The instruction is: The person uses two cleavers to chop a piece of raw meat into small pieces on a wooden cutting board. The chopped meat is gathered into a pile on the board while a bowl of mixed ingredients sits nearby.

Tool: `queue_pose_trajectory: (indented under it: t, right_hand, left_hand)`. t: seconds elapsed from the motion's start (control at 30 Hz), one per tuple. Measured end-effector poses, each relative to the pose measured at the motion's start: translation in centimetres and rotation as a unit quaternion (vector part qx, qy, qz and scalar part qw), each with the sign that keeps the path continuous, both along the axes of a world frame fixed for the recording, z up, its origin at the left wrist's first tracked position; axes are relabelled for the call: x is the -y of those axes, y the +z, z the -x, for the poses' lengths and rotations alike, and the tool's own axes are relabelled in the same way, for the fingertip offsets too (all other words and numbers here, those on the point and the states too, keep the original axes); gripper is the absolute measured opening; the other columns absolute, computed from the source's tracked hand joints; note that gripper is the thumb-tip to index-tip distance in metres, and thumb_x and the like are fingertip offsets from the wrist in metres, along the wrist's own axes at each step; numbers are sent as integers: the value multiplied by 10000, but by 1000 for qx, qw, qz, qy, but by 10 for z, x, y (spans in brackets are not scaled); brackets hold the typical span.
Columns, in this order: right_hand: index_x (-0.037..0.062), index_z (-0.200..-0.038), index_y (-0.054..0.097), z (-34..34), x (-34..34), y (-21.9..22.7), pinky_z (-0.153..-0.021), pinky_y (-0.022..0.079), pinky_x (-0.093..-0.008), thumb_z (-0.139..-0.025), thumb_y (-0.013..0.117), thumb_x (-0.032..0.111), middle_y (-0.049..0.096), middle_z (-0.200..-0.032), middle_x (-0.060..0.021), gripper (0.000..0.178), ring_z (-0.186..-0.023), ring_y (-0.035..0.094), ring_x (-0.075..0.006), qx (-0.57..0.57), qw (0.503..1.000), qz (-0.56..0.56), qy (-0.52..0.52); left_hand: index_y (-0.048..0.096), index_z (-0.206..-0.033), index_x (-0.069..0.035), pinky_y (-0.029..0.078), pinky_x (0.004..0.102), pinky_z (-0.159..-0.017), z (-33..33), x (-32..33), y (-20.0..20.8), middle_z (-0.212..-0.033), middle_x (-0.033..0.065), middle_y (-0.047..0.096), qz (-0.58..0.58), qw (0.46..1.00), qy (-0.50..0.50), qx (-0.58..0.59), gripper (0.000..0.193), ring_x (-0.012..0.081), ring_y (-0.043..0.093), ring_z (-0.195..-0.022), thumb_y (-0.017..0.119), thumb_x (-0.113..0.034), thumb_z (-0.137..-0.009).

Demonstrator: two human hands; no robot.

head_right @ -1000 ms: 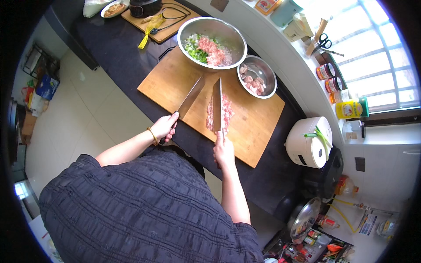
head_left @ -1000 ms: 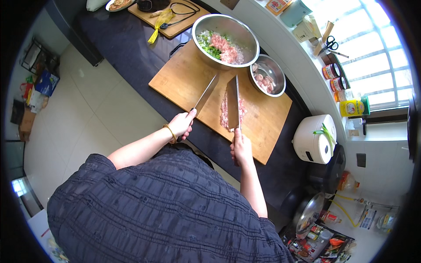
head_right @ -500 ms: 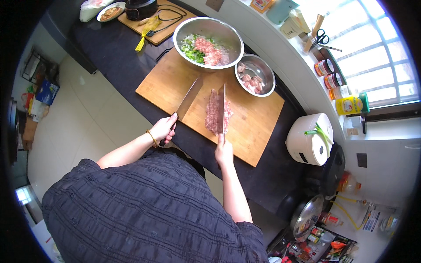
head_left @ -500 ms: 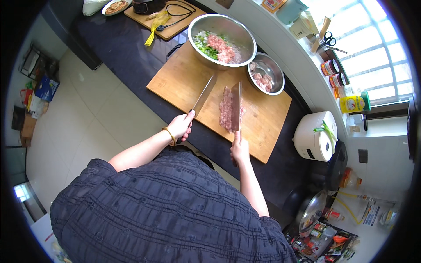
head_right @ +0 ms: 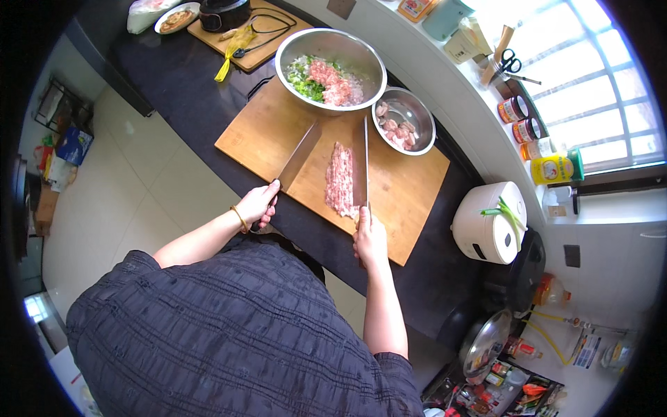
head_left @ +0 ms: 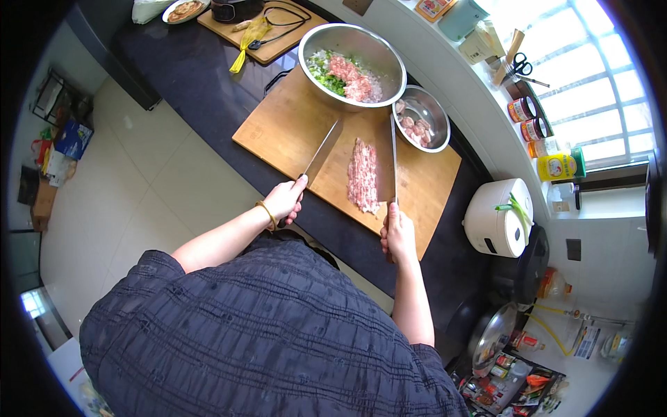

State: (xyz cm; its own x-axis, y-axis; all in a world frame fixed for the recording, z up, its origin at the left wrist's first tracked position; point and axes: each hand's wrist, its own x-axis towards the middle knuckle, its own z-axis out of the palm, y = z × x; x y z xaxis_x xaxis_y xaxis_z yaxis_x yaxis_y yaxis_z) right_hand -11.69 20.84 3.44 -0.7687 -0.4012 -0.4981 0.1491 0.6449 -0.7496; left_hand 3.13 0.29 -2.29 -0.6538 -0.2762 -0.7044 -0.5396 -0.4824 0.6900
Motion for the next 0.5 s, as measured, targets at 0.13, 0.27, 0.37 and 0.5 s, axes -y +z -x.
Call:
queue_pose_trajectory:
  t: [0.13, 0.27, 0.37, 0.5]
  right_hand:
    - [68, -674, 417, -12, -16, -39, -311, 328, -280, -889, 349, 523, 394, -461, -17, 508, -329, 367, -118, 17, 998, -56, -13]
    - [76, -675, 424, 8, -18, -11, -297, 309, -258, -882, 363, 528, 396, -458, -13, 501, -321, 358, -112, 55, 997, -40, -28]
    - [78, -675, 425, 5, -33, -39, -292, 302, -256, -887, 373, 510, 393, -452, -16, 484, -317, 363, -114, -81, 996, 34, -29]
    - [69, -666, 431, -3, -25, -36, -306, 314, -277, -888, 367, 505, 403, -459, -25, 493, -326, 374, -124, 52, 994, -71, -72]
  left_hand:
    - [390, -722, -91, 317, 232, -325, 1, -1, 3, -510, 3, 389, -2, 1000, -4, -7, 464, 76, 329, -355, 360, -526, -883]
    - [393, -719, -90, 326, 232, -326, 1, 2, 2, -513, 6, 399, 11, 1000, -7, -1, 469, 77, 346, -357, 358, -528, -882]
    - [395, -719, -92, 326, 232, -323, 1, 1, -1, -513, 6, 400, 0, 1000, -5, -7, 469, 78, 347, -354, 358, -531, -881]
    - [395, -718, -95, 324, 233, -320, -1, -2, 0, -511, 5, 398, 5, 1000, -1, -11, 467, 77, 345, -351, 360, -531, -880]
